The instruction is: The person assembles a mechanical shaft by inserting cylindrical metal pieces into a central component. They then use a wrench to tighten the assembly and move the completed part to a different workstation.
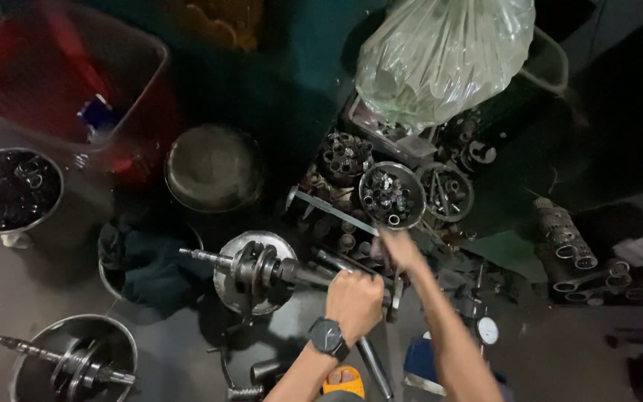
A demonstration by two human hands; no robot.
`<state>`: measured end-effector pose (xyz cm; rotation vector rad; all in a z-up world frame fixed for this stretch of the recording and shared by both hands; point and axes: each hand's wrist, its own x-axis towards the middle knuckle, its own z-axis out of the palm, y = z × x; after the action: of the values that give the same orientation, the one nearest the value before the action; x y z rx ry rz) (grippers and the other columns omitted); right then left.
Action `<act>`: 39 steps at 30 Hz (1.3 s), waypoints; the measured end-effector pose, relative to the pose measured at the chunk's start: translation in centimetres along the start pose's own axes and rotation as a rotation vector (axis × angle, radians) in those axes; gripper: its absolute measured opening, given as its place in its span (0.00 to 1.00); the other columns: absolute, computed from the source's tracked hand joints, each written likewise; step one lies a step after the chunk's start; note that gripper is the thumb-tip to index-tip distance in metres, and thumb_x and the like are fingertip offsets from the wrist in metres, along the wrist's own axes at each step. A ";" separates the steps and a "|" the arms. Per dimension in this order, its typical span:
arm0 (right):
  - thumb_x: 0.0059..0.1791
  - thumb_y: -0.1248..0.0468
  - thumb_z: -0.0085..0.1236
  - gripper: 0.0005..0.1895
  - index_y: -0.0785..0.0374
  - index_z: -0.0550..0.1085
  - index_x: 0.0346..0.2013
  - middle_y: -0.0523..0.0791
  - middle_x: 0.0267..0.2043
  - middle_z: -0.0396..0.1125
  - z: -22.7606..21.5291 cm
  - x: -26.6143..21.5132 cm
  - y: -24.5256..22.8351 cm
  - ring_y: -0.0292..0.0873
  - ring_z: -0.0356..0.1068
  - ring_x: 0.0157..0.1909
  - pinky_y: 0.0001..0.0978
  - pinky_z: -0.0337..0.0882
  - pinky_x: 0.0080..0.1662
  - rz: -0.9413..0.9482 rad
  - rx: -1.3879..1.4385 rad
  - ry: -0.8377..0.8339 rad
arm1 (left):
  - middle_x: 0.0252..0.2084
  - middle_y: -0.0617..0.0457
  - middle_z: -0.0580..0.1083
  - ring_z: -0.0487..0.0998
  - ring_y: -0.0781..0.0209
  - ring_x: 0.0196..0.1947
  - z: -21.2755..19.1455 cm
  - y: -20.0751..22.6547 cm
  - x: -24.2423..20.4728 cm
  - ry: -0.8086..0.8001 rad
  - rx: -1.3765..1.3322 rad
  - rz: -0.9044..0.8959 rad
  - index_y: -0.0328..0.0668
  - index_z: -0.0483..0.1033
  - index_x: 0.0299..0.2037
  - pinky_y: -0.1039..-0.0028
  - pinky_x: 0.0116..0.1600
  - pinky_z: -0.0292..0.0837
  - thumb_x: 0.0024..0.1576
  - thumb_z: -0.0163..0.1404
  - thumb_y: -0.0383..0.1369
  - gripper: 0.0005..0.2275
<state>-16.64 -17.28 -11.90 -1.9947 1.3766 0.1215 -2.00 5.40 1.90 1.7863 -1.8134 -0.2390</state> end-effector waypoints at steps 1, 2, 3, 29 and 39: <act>0.58 0.45 0.44 0.26 0.59 0.77 0.29 0.45 0.24 0.69 3.8 -2.5 3.1 0.42 0.68 0.25 0.41 0.72 0.33 0.171 0.394 -0.012 | 0.23 0.44 0.77 0.80 0.50 0.27 0.4 0.1 0.4 0.043 -0.019 -0.039 0.40 0.77 0.23 0.62 0.41 0.74 0.42 0.55 0.26 0.01; 0.59 0.37 0.42 0.32 0.59 0.74 0.27 0.40 0.24 0.64 7.2 -4.9 5.7 0.38 0.65 0.27 0.37 0.70 0.34 0.332 0.790 -0.017 | 0.22 0.43 0.77 0.81 0.49 0.26 0.7 0.0 1.2 0.094 -0.033 -0.072 0.39 0.77 0.23 0.61 0.40 0.74 0.43 0.55 0.27 0.01; 0.59 0.37 0.42 0.32 0.59 0.74 0.27 0.40 0.24 0.64 9.6 -7.9 6.7 0.38 0.65 0.27 0.37 0.70 0.34 0.328 0.792 -0.015 | 0.22 0.43 0.77 0.81 0.49 0.26 1.3 -0.6 2.3 0.097 -0.030 -0.068 0.39 0.77 0.23 0.61 0.40 0.74 0.43 0.55 0.27 0.01; 0.62 0.64 0.48 0.13 0.73 0.75 0.47 0.49 0.34 0.75 -16.4 -20.3 -28.5 0.39 0.76 0.34 0.28 0.76 0.38 -0.513 0.486 0.629 | 0.27 0.45 0.76 0.81 0.49 0.31 2.7 -1.9 1.6 0.188 0.003 -0.052 0.41 0.77 0.31 0.61 0.36 0.71 0.47 0.54 0.30 0.04; 0.48 0.57 0.65 0.34 0.54 0.69 0.69 0.52 0.51 0.75 -0.3 -27.7 13.4 0.48 0.75 0.50 0.45 0.77 0.49 0.353 0.139 0.015 | 0.24 0.48 0.78 0.82 0.52 0.25 3.9 -3.4 4.4 0.086 0.113 -0.152 0.37 0.76 0.35 0.61 0.29 0.74 0.53 0.52 0.28 0.04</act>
<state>-40.10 1.78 -5.95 -1.6284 1.6887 0.1654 -0.83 -0.13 -1.79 1.9848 -1.6630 -0.1187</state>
